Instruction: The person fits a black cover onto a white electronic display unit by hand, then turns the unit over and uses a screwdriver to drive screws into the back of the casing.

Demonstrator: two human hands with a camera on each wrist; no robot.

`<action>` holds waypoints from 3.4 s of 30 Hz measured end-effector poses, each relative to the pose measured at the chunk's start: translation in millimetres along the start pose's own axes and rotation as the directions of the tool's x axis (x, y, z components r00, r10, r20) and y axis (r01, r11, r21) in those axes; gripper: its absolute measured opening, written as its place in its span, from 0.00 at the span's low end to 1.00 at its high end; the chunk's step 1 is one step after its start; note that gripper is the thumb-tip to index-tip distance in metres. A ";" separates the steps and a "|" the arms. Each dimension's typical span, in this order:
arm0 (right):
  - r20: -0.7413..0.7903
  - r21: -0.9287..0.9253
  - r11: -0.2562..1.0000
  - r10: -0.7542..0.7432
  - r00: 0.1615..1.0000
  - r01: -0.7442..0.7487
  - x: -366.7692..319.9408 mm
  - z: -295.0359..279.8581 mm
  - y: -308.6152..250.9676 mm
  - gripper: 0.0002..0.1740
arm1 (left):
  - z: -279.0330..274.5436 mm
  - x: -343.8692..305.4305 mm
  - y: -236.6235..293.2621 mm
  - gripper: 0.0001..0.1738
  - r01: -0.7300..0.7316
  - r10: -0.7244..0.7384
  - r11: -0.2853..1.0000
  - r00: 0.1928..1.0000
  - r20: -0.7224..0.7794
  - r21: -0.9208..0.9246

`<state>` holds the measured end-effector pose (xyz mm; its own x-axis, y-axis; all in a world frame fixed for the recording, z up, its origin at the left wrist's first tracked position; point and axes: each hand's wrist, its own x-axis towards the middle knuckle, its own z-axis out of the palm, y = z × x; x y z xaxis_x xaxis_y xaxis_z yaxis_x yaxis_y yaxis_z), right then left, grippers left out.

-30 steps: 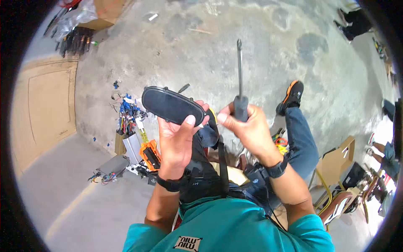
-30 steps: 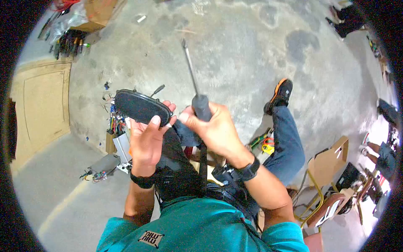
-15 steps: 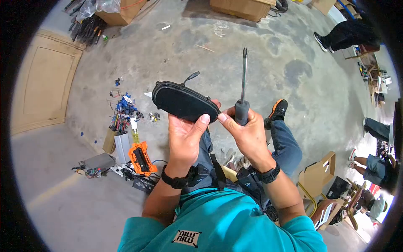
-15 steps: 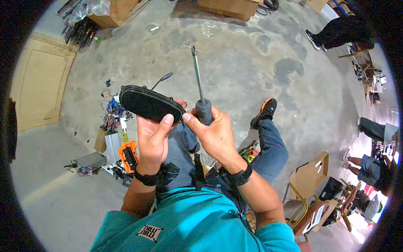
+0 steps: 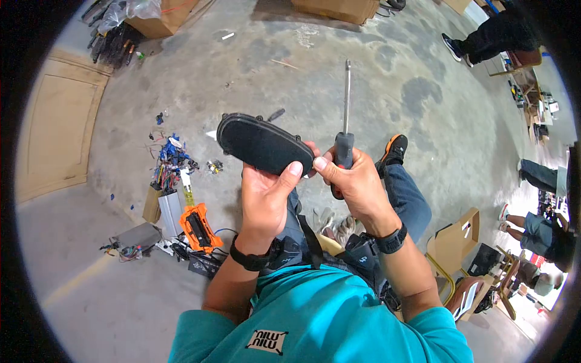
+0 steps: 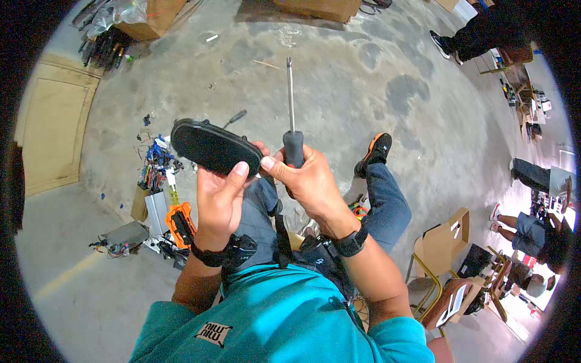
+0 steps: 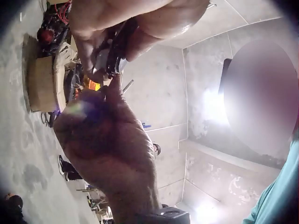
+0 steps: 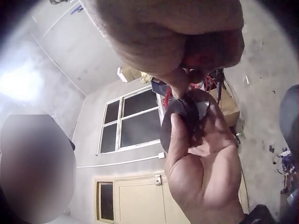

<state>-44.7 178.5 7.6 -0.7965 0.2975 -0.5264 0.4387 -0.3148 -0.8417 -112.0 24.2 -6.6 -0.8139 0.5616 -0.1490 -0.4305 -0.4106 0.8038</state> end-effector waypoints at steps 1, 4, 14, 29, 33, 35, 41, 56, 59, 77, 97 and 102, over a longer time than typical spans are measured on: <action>0.063 0.031 0.997 0.066 0.996 -0.068 0.7 -2.9 1.9 0.14 | 2.0 -1.4 -0.3 0.21 0.058 -0.060 0.994 0.998 -0.017 -0.091; 0.079 0.117 0.990 0.071 0.994 -0.080 6.4 -6.8 17.7 0.15 | 2.3 -4.6 -7.1 0.19 0.157 -0.173 0.972 0.982 -0.081 -0.173; 0.130 0.235 0.969 0.044 0.991 -0.074 7.2 -9.1 28.9 0.17 | 0.6 -7.6 -9.0 0.18 0.192 -0.211 0.957 0.976 -0.062 -0.219; 0.085 0.004 0.998 0.066 0.994 -0.067 -22.7 -34.2 8.3 0.22 | -6.4 -5.2 -1.8 0.19 0.116 -0.151 0.962 0.980 -0.128 -0.246; 0.230 -0.790 0.524 -0.227 0.946 0.317 -55.4 -60.5 -37.6 0.29 | -15.6 -1.1 0.5 0.20 0.098 -0.132 0.975 0.978 -0.164 -0.200; 0.114 -0.828 0.495 -0.308 0.945 0.261 -73.9 -47.5 -65.7 0.28 | -18.8 0.8 3.0 0.21 0.097 -0.135 0.974 0.974 -0.181 -0.204; 0.190 -0.851 0.331 -0.528 0.828 0.407 -103.6 -31.4 -115.4 0.23 | -21.3 0.6 7.5 0.20 0.027 -0.065 0.972 0.985 -0.157 -0.236; 0.487 -0.843 -0.081 -0.534 0.691 0.532 -114.6 2.4 -146.2 0.22 | -20.6 -4.1 15.0 0.21 -0.052 0.034 0.974 0.996 -0.088 -0.220; 0.503 -0.839 -0.105 -0.522 0.689 0.534 -114.3 2.8 -146.2 0.22 | -20.2 -4.3 15.2 0.21 -0.056 0.038 0.976 0.995 -0.091 -0.208; 0.451 -0.867 -0.056 -0.508 0.734 0.495 -113.6 3.2 -144.8 0.22 | -17.7 -4.4 12.3 0.21 -0.053 0.035 0.979 0.995 -0.097 -0.197; 0.580 -0.813 -0.218 -0.376 0.723 0.539 -126.0 16.5 -144.5 0.32 | -11.7 -5.7 7.6 0.25 -0.066 0.057 0.995 0.991 -0.124 -0.077; 0.421 -0.871 0.023 -0.481 0.769 0.491 -118.7 29.5 -139.0 0.32 | -16.7 -2.4 -4.4 0.25 -0.069 0.063 0.996 0.990 -0.123 -0.047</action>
<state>-23.4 160.3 190.6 -0.9987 0.0011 0.0505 -0.0183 0.9237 -0.3828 -114.6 12.6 -19.4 -0.8811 0.4422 -0.1676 -0.3910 -0.4821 0.7840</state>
